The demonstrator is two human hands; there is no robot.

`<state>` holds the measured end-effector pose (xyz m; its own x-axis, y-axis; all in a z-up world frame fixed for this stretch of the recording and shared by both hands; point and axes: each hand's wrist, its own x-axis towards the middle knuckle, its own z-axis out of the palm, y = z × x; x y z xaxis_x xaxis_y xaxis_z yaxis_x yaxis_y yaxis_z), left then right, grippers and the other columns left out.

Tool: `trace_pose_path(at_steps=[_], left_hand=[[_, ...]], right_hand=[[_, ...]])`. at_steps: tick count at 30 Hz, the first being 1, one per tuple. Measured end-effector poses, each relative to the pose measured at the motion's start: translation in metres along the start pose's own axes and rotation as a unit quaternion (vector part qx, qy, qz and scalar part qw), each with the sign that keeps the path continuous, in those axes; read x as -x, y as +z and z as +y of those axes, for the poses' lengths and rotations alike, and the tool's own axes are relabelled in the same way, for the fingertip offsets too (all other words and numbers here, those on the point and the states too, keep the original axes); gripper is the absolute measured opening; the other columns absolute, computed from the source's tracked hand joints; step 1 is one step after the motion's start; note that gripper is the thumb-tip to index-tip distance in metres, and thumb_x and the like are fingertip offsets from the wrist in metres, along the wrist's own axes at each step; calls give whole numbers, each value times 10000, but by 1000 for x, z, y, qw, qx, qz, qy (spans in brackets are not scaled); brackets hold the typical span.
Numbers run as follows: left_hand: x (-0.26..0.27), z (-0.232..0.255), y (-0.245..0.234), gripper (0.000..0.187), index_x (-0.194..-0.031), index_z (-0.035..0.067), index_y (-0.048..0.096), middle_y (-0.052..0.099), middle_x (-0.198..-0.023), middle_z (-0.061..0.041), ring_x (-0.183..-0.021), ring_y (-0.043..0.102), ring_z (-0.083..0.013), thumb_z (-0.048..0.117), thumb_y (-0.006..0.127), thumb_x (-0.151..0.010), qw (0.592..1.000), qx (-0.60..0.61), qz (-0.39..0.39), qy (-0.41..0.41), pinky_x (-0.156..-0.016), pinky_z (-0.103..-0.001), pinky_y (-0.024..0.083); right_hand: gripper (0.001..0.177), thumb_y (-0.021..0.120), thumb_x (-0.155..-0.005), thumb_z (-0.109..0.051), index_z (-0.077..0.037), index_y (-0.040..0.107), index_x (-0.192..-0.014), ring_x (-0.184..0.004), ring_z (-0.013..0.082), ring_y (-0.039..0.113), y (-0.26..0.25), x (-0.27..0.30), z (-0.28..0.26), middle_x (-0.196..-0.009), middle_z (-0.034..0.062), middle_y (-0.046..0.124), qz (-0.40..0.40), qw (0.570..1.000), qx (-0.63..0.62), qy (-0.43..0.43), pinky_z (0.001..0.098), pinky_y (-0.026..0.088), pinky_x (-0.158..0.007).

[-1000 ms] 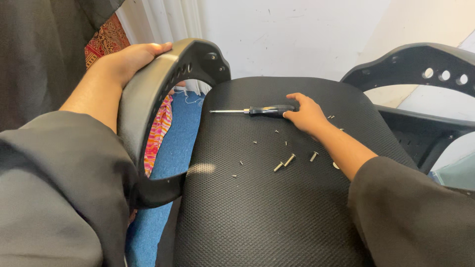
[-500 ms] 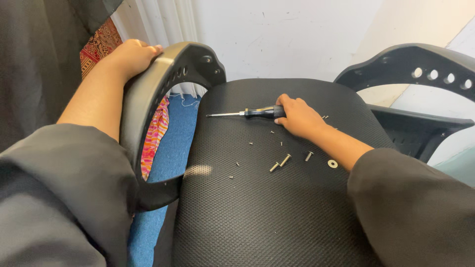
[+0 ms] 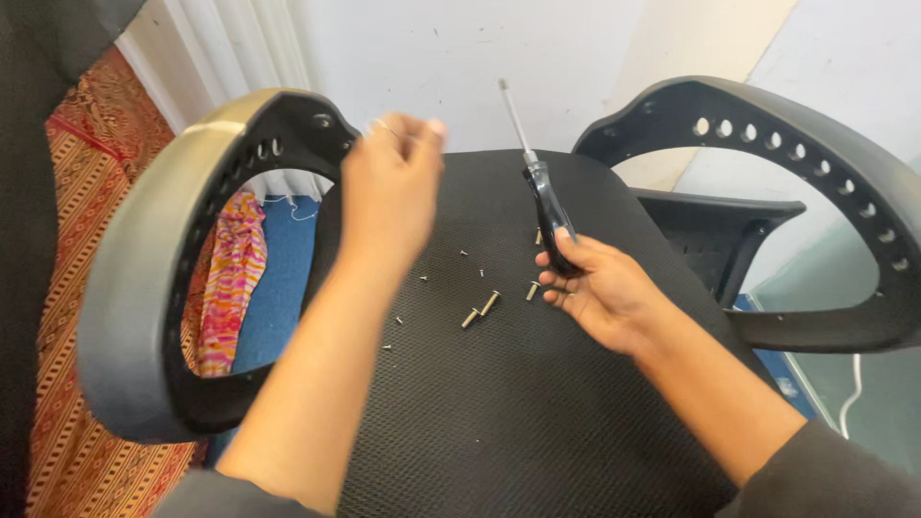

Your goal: The person uses a screwdriver to tighten screws into the armrests of a black office chair. They work on the left armrest first, then move to the right armrest, securing each with multiple screws.

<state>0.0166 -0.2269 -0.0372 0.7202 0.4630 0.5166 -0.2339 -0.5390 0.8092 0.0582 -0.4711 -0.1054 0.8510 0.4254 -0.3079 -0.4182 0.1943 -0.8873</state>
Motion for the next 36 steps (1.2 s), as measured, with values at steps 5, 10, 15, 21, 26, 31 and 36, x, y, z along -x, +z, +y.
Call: trace_pose_path(at_steps=[5, 10, 15, 21, 26, 31, 36], left_hand=[[94, 34, 72, 601, -1333, -27, 556, 742, -1098, -166, -1017, 738, -263, 431, 617, -950, 947, 113, -252, -164, -895, -363, 563], [135, 35, 86, 554, -1327, 1, 602, 732, -1137, -191, -1042, 733, -303, 343, 647, -894, 933, 43, -314, -170, -907, -396, 562], [153, 25, 88, 447, -1244, 26, 676, 749, -1043, -164, -921, 734, -268, 340, 596, -936, 885, 43, -401, -231, -814, -386, 576], [160, 24, 99, 434, -1213, -1, 690, 752, -965, -133, -828, 727, -204, 331, 585, -955, 873, 164, -408, -212, -750, -331, 575], [158, 41, 119, 428, -1239, 25, 672, 761, -907, -186, -772, 740, -258, 319, 560, -949, 860, 126, -457, -189, -719, -349, 573], [159, 39, 127, 421, -1243, 59, 685, 753, -1021, -149, -924, 736, -281, 294, 602, -903, 883, 76, -450, -114, -828, -389, 572], [166, 34, 138, 424, -1251, 104, 691, 709, -1102, -115, -1015, 684, -317, 310, 662, -881, 910, -44, -411, 24, -869, -451, 560]], right_hand=[[235, 541, -1013, -278, -116, 609, -1169, -877, 151, 622, -8, 40, 25, -1013, 24, 672, -5, 998, -25, 62, 353, 509, -818], [326, 558, -949, -173, -54, 596, -1251, -966, 181, 684, -11, 80, 47, -1094, 61, 710, -29, 996, 10, 78, 394, 551, -918], [347, 583, -962, -238, 28, 665, -1170, -903, 216, 733, -15, 103, 52, -1038, 123, 756, 45, 988, 89, 121, 397, 631, -873], [313, 689, -913, -206, 76, 762, -1029, -743, 201, 661, -36, 120, 60, -879, 158, 716, 172, 965, 193, 45, 384, 578, -695], [422, 551, -989, -317, 66, 670, -1120, -906, 270, 714, -61, 128, 63, -1025, 184, 723, 139, 990, -18, -9, 429, 599, -832], [395, 515, -981, -277, 76, 655, -1090, -932, 305, 715, -77, 124, 45, -1029, 201, 726, 236, 971, -25, -15, 432, 588, -871], [309, 624, -972, -267, 22, 654, -1078, -951, 235, 690, -81, 110, 44, -1030, 135, 706, 254, 966, -30, -24, 401, 556, -905]])
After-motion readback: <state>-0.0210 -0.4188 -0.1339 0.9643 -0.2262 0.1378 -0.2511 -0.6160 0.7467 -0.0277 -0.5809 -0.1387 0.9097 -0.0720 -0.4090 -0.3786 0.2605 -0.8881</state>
